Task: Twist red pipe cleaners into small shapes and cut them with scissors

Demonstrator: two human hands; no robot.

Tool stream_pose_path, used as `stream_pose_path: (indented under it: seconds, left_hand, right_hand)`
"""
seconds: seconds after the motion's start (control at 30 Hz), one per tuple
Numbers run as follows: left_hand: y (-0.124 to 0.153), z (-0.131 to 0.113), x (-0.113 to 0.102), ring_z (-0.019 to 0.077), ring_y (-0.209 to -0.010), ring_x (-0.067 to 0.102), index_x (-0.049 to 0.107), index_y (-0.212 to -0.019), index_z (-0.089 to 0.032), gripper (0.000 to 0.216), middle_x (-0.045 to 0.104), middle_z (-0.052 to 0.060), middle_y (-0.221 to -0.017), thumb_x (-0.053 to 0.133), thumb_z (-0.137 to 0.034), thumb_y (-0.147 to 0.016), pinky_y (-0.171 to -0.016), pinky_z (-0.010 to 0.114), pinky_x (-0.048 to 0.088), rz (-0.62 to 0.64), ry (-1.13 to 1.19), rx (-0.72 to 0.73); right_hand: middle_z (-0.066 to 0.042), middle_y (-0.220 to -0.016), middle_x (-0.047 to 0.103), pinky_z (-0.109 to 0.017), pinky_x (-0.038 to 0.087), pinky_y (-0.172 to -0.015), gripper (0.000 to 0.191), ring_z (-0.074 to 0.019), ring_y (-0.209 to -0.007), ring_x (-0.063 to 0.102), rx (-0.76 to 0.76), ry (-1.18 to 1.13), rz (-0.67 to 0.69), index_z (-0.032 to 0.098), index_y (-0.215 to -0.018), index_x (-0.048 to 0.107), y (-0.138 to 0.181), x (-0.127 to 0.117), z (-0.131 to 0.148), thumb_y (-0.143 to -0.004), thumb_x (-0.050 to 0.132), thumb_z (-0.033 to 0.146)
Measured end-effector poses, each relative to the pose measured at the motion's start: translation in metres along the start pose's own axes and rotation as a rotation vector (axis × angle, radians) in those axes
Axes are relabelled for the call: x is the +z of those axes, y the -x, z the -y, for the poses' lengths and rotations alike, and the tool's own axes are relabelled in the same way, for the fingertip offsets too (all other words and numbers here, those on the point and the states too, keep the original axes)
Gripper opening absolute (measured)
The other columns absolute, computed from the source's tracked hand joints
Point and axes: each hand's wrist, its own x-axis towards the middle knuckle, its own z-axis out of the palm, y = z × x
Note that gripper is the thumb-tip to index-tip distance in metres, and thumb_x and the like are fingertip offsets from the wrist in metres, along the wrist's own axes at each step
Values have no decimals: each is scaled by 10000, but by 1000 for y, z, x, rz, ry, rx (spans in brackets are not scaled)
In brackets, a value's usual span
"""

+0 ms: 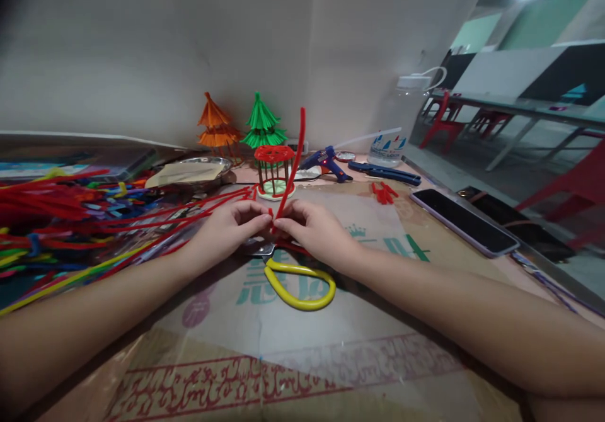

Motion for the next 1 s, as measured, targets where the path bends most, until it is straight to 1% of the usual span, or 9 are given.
stream_pose_path:
  seconds: [0.13, 0.3, 0.43, 0.53, 0.63, 0.77, 0.87, 0.93, 1.0]
  left_hand:
    - [0, 3, 0, 152, -717, 664, 643, -862, -154, 223, 695, 29, -835, 635, -373, -820, -655, 259, 528, 30, -2, 30]
    - [-1, 8, -1, 159, -782, 651, 661, -856, -157, 244, 693, 33, -872, 630, -397, -826, -711, 264, 519, 48, -67, 90]
    - [-1, 10, -2, 163, -759, 654, 674, -879, -154, 280, 708, 42, -861, 631, -426, -825, -690, 269, 511, 72, -70, 72]
    - [-1, 11, -3, 170, -767, 655, 705, -912, -149, 300, 718, 57, -873, 634, -428, -824, -692, 275, 506, 107, -75, 68]
    - [-3, 11, -5, 174, -759, 652, 727, -898, -144, 308, 724, 61, -853, 642, -429, -815, -694, 280, 501, 140, -96, 67]
    - [-3, 7, -5, 169, -751, 647, 721, -868, -138, 297, 724, 54, -838, 674, -419, -784, -693, 278, 499, 177, -76, 43]
    - [-3, 4, -5, 150, -714, 630, 705, -829, -137, 276, 705, 43, -796, 679, -407, -779, -662, 265, 491, 176, -42, 2]
    - [-2, 2, -4, 144, -699, 627, 685, -816, -139, 272, 693, 38, -780, 680, -408, -775, -647, 261, 490, 163, 2, -58]
    - [-2, 2, -4, 145, -701, 629, 666, -809, -140, 268, 685, 35, -777, 686, -404, -766, -645, 263, 493, 148, 49, -106]
  right_hand:
    - [-15, -810, 708, -286, 549, -672, 82, -151, -729, 671, 1, -11, -27, 195, -855, 615, 0, 0, -2, -852, 594, 274]
    - [-11, -800, 687, -295, 556, -674, 95, -158, -737, 669, -18, -17, -41, 206, -844, 593, 0, 0, -6, -858, 588, 299]
    - [-2, -791, 658, -307, 550, -695, 119, -158, -745, 655, -36, -37, -33, 208, -825, 575, -1, 0, -8, -851, 595, 322]
    - [7, -769, 638, -299, 538, -675, 113, -148, -712, 636, -36, -61, -41, 204, -824, 560, -2, 0, -9, -828, 615, 303]
    - [15, -746, 621, -281, 522, -647, 126, -134, -681, 617, -36, -61, -38, 195, -825, 550, -3, 0, -9, -815, 627, 294]
    - [17, -756, 613, -264, 504, -642, 125, -121, -680, 598, -48, -29, -24, 184, -837, 556, -3, 0, -7, -817, 625, 286]
    - [14, -764, 611, -268, 506, -652, 112, -120, -684, 596, -56, -34, -5, 182, -850, 552, -2, -1, -5, -835, 605, 280]
    - [6, -787, 617, -278, 519, -671, 103, -125, -706, 607, -91, -19, -1, 185, -871, 548, -1, -2, -4, -854, 588, 279]
    - [-7, -833, 628, -283, 532, -685, 102, -137, -755, 622, -158, 70, -13, 191, -897, 544, 2, -3, -3, -853, 598, 265]
